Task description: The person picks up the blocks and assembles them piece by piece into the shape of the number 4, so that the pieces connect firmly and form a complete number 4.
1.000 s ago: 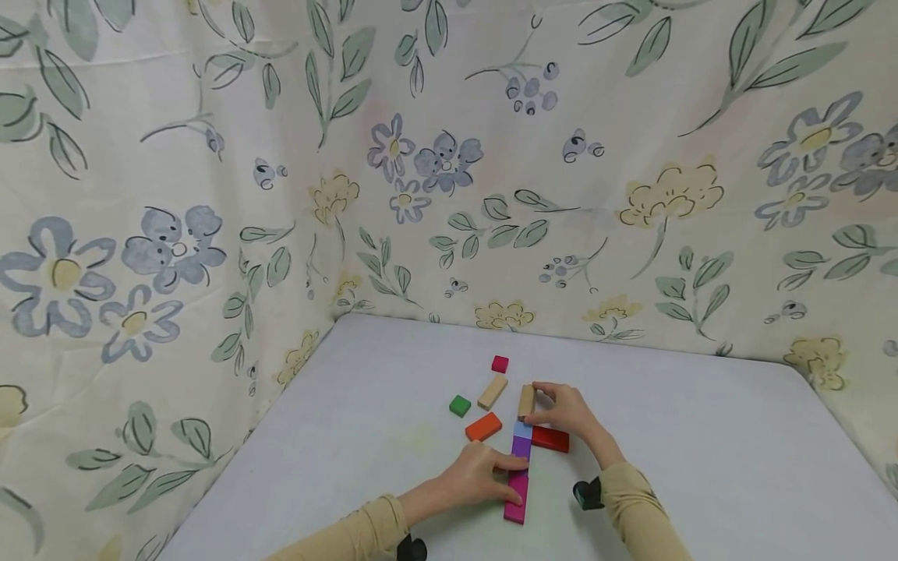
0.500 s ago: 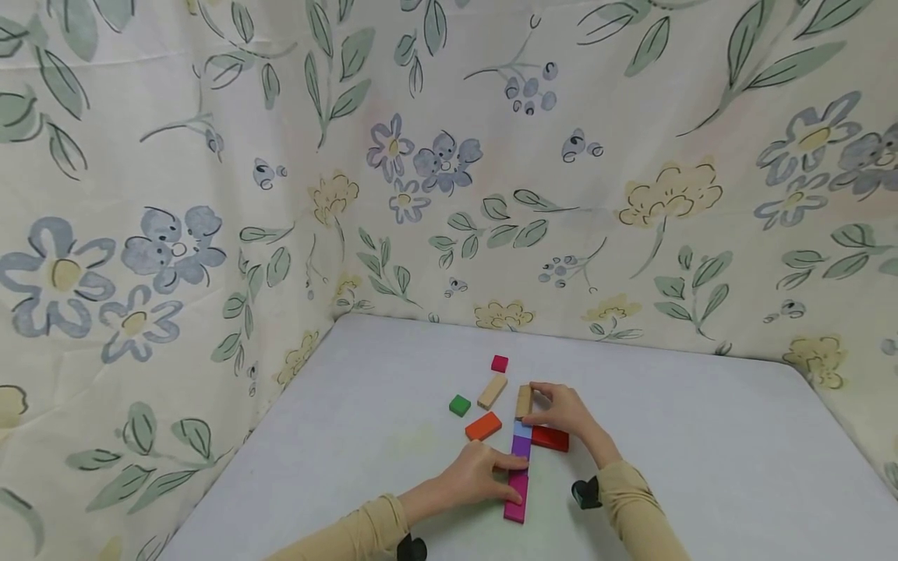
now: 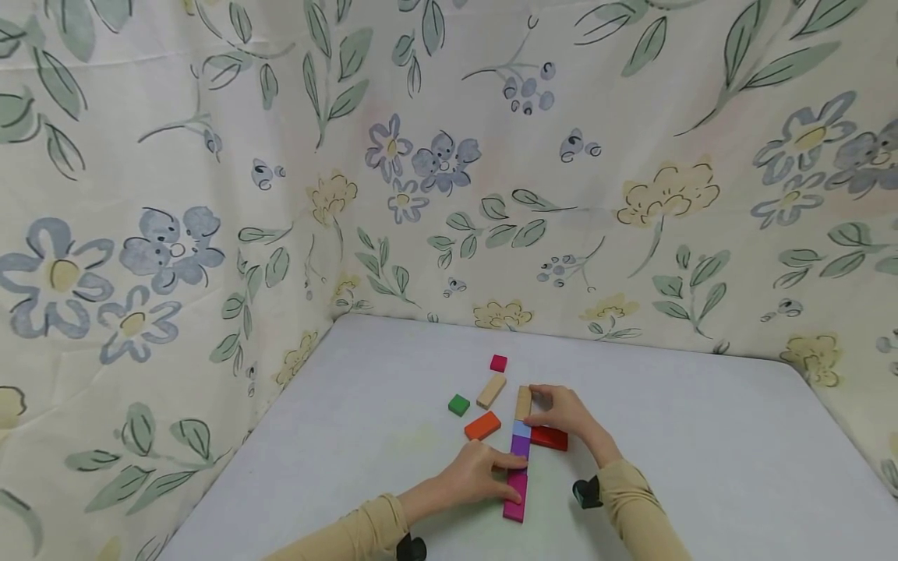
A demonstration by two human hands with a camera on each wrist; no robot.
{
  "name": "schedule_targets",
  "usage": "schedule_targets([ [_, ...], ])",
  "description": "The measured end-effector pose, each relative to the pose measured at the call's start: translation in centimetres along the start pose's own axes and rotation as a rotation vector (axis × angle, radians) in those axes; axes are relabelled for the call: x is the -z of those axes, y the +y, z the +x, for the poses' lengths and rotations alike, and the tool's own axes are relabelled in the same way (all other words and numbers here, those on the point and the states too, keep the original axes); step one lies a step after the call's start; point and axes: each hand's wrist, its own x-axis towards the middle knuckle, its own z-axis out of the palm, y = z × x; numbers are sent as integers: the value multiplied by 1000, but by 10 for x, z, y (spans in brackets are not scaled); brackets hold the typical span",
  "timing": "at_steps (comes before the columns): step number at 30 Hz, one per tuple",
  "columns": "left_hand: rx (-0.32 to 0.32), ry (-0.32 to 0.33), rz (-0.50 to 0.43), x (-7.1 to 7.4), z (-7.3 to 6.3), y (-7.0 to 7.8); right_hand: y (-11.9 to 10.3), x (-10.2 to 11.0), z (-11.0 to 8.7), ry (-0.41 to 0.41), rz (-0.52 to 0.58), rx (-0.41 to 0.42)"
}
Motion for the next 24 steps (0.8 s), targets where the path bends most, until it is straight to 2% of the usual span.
schedule_targets([
  [7,-16,4,8,1,1,2,-1,3,-3,-3,-9,8],
  [14,9,-8,-21,0,1,3,-4,7,-4,1,3,-22],
  [19,3,3,-22,0,0,1,-7,13,-5,37,38,38],
  [24,10,1,-24,1,-1,1,-11,19,-7,89,61,52],
])
